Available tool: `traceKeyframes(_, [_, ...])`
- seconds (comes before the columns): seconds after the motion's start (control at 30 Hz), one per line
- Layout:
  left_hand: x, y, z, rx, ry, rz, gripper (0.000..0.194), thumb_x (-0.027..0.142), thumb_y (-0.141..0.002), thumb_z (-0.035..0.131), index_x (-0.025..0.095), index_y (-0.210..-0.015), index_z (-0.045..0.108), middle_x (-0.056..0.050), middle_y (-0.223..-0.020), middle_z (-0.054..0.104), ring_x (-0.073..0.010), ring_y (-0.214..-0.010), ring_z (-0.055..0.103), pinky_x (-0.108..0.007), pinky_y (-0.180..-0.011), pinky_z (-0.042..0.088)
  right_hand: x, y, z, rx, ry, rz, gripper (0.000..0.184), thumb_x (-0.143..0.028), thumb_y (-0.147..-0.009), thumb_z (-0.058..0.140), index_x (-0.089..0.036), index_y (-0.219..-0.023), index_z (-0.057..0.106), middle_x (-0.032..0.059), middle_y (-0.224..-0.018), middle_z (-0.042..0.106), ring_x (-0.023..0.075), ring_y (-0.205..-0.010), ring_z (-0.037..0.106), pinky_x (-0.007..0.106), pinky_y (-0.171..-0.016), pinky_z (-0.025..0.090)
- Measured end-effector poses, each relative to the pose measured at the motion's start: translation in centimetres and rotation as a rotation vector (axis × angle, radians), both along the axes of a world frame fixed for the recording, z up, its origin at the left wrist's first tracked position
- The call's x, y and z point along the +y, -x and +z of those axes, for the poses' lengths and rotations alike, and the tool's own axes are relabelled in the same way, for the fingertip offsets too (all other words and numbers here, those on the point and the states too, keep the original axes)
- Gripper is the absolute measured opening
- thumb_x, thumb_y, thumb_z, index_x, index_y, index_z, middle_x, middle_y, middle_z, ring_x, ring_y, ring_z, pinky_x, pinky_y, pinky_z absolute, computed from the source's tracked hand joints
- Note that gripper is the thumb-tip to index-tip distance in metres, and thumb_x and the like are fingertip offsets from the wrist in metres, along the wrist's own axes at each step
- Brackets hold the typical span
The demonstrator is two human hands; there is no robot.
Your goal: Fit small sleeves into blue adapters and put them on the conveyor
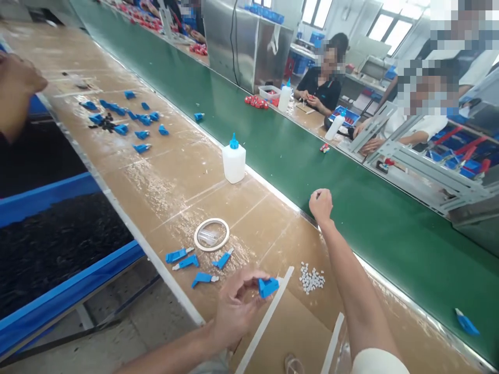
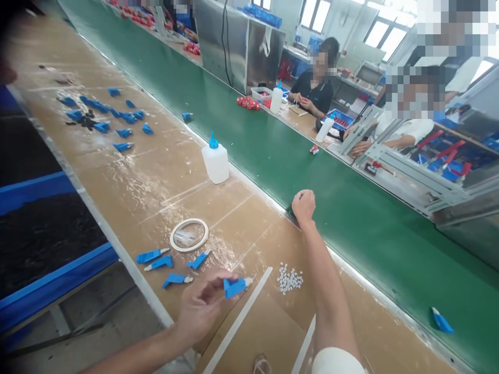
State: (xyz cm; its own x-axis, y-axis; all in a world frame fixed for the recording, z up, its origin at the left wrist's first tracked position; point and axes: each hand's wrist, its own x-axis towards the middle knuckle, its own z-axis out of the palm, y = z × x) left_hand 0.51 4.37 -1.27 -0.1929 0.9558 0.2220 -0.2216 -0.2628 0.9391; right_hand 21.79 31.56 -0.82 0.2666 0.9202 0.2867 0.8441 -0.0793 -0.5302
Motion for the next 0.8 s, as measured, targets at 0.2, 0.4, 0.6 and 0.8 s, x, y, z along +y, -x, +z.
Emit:
traceKeyframes(0.2, [-0.5, 0.2, -0.5, 0.045, 0.070, -0.002, 0.025, 0.022, -0.074, 0.084, 0.025, -0.097, 0.074, -0.002, -0.088, 0.076, -0.0172, -0.076, 0.074, -0.024, -0.068, 0.061, 3.4, 1.0, -2.6, -0.020, 0.085, 0.050, 0.038, -0.038, -0.097, 0.064, -0.018, -0.129, 0.060, 0.0101, -0.130, 0.063, 0.0239, -0.110, 0.065, 0.046, -0.092, 0.057])
traceKeyframes(0.4, [-0.6, 1.4, -0.7, -0.016, 0.246, -0.086, 0.031, 0.020, -0.069, 0.087, 0.023, -0.097, 0.072, -0.003, -0.090, 0.074, -0.0167, -0.081, 0.073, -0.024, -0.074, 0.061, 1.5, -0.1, -1.9, 0.030, 0.046, 0.010, 0.035, -0.039, -0.097, 0.063, -0.017, -0.124, 0.062, 0.0088, -0.123, 0.065, 0.0217, -0.103, 0.066, 0.043, -0.088, 0.057])
traceKeyframes(0.6, [0.3, 1.0, 2.7, -0.308, 0.603, -0.501, 0.035, 0.029, -0.065, 0.091, 0.017, -0.084, 0.064, -0.002, -0.090, 0.068, -0.0121, -0.069, 0.067, -0.017, -0.054, 0.052, -14.5, -7.5, 0.5, 0.081, -0.001, -0.031, 0.014, -0.031, -0.092, 0.050, -0.021, -0.089, 0.060, 0.0026, -0.085, 0.065, 0.0173, -0.077, 0.057, 0.033, -0.075, 0.046])
traceKeyframes(0.8, [0.3, 0.0, 3.9, -0.566, 0.906, -0.837, 0.038, 0.016, -0.058, 0.094, 0.013, -0.080, 0.063, -0.005, -0.084, 0.071, -0.0109, -0.071, 0.068, -0.015, -0.065, 0.055, -28.4, -14.6, 1.9, 0.085, -0.037, -0.265, 0.009, -0.032, -0.080, 0.054, -0.024, -0.077, 0.053, 0.0013, -0.068, 0.058, 0.0204, -0.065, 0.052, 0.035, -0.067, 0.040])
